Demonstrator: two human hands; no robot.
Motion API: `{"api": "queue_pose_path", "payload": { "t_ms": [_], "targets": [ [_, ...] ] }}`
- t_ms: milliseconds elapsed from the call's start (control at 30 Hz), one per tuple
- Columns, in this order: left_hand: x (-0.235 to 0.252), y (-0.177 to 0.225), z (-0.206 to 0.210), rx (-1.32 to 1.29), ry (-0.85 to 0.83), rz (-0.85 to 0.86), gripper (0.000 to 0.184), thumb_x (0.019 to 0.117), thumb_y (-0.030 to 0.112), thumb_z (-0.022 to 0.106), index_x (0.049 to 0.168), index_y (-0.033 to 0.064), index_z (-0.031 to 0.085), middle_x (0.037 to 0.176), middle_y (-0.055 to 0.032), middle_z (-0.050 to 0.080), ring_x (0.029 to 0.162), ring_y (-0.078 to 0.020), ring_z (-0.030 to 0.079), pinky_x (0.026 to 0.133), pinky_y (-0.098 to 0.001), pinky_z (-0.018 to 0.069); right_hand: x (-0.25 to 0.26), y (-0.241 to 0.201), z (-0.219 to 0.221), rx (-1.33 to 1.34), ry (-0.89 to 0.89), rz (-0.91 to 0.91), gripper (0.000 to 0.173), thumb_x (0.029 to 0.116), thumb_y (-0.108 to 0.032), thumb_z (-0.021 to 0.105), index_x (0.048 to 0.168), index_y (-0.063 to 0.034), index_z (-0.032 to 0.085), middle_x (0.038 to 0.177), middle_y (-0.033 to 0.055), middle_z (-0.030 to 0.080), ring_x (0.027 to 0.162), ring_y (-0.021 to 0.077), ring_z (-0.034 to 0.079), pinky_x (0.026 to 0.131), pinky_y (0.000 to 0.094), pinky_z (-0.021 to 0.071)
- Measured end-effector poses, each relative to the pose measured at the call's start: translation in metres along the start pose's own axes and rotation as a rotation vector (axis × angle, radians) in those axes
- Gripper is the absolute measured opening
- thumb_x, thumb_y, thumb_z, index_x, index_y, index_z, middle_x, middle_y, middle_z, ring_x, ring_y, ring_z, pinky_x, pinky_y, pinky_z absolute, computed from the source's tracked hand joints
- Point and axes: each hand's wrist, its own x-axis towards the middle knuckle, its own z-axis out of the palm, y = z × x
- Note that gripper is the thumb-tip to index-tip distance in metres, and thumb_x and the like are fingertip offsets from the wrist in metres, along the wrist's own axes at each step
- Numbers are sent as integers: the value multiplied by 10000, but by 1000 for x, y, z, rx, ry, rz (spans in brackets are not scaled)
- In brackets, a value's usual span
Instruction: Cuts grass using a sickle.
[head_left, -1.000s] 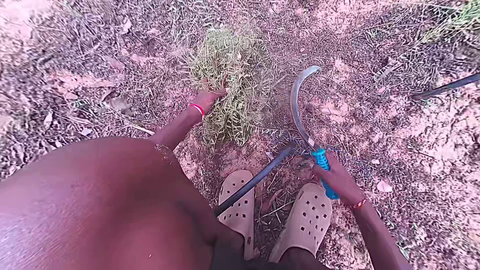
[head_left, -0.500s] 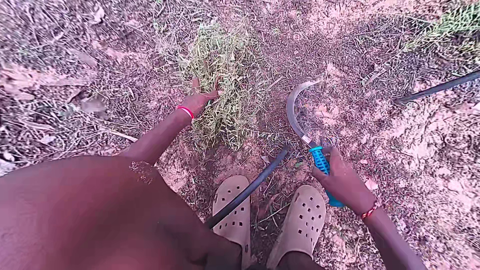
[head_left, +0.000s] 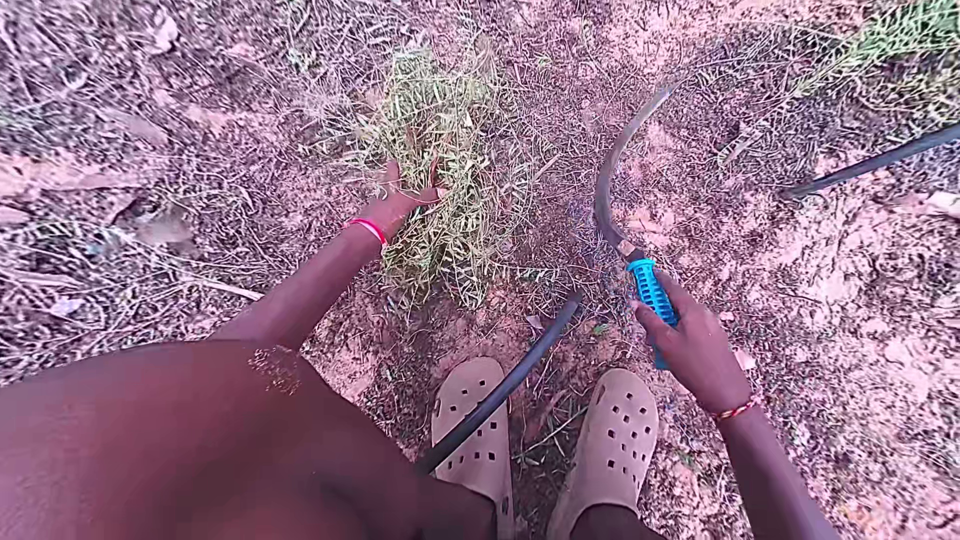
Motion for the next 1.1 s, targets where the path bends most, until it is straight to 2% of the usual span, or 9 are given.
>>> {"api": "queue_pose_path", "payload": {
  "t_ms": [67, 200, 333, 433, 500, 600, 733, 1000, 1100],
  "targets": [
    [-3, 4, 3, 24, -22, -64, 1114, 900, 503, 730, 1669, 148, 6, 1675, -218, 247, 1529, -385, 289, 1194, -629, 288, 24, -6, -3, 143, -97, 27, 590, 1020, -302, 598, 1543, -75, 445, 1082, 160, 683, 800, 214, 676, 735, 427, 570],
    [-10, 13, 16, -92, -40, 17, 996, 948, 340, 698, 1651, 52, 54, 1672, -213, 248, 1539, -307, 280, 1241, -496, 255, 23, -47, 14, 127, -265, -30, 561, 1021, -260, 603, 1526, -60, 458, 1085, 162, 675, 861, 220, 676, 792, 421, 561],
    [-22, 15, 35, -162, 11, 4, 737, 1002, 314, 638, 1596, 42, 295, 1577, -202, 426, 1460, -275, 416, 1195, -489, 331, 2, -69, 36, 9, -363, -112, 624, 1029, -264, 568, 1565, -10, 375, 1153, 196, 675, 995, 269, 667, 898, 441, 520],
    [-35, 33, 45, -237, -81, 6, 661, 1042, 235, 560, 1595, 29, 262, 1547, -182, 448, 1395, -220, 464, 1148, -418, 382, -4, -66, 35, 17, -407, -142, 645, 1019, -276, 575, 1573, -15, 372, 1197, 210, 676, 1054, 282, 668, 940, 447, 513],
    [-43, 47, 54, -281, -147, -23, 748, 1018, 228, 572, 1630, 55, 179, 1575, -176, 416, 1406, -220, 452, 1151, -416, 383, -11, -64, 32, 38, -434, -156, 653, 1013, -268, 580, 1578, -21, 366, 1227, 210, 672, 1084, 274, 665, 957, 436, 510],
    [-44, 65, 74, -185, -167, 41, 833, 938, 224, 710, 1603, 45, 241, 1562, -201, 427, 1430, -267, 439, 1169, -467, 372, -24, -60, 27, 45, -417, -162, 652, 1006, -255, 586, 1578, -25, 371, 1246, 213, 673, 1111, 291, 666, 982, 446, 504],
    [-51, 95, 96, -74, -214, 178, 1007, 946, 152, 731, 1640, 13, 14, 1698, -237, 142, 1570, -315, 205, 1264, -454, 203, -35, -50, 10, -6, -342, -141, 656, 1010, -264, 582, 1590, -51, 362, 1223, 210, 686, 1092, 319, 675, 970, 469, 511],
    [-35, 87, 123, -10, -104, 263, 1010, 912, 121, 755, 1634, -2, 59, 1666, -263, 227, 1540, -325, 288, 1251, -457, 257, -28, -30, 6, -12, -347, -162, 646, 1016, -259, 572, 1593, -57, 363, 1252, 218, 678, 1124, 336, 671, 992, 488, 503],
    [-44, 99, 103, 86, 1, 222, 959, 883, 119, 780, 1610, -27, 172, 1611, -300, 313, 1499, -381, 344, 1224, -512, 286, -21, -18, 15, 315, -443, -167, 632, 984, -232, 628, 1561, -71, 428, 1227, 150, 695, 998, 186, 689, 893, 354, 543]
  ]
}}
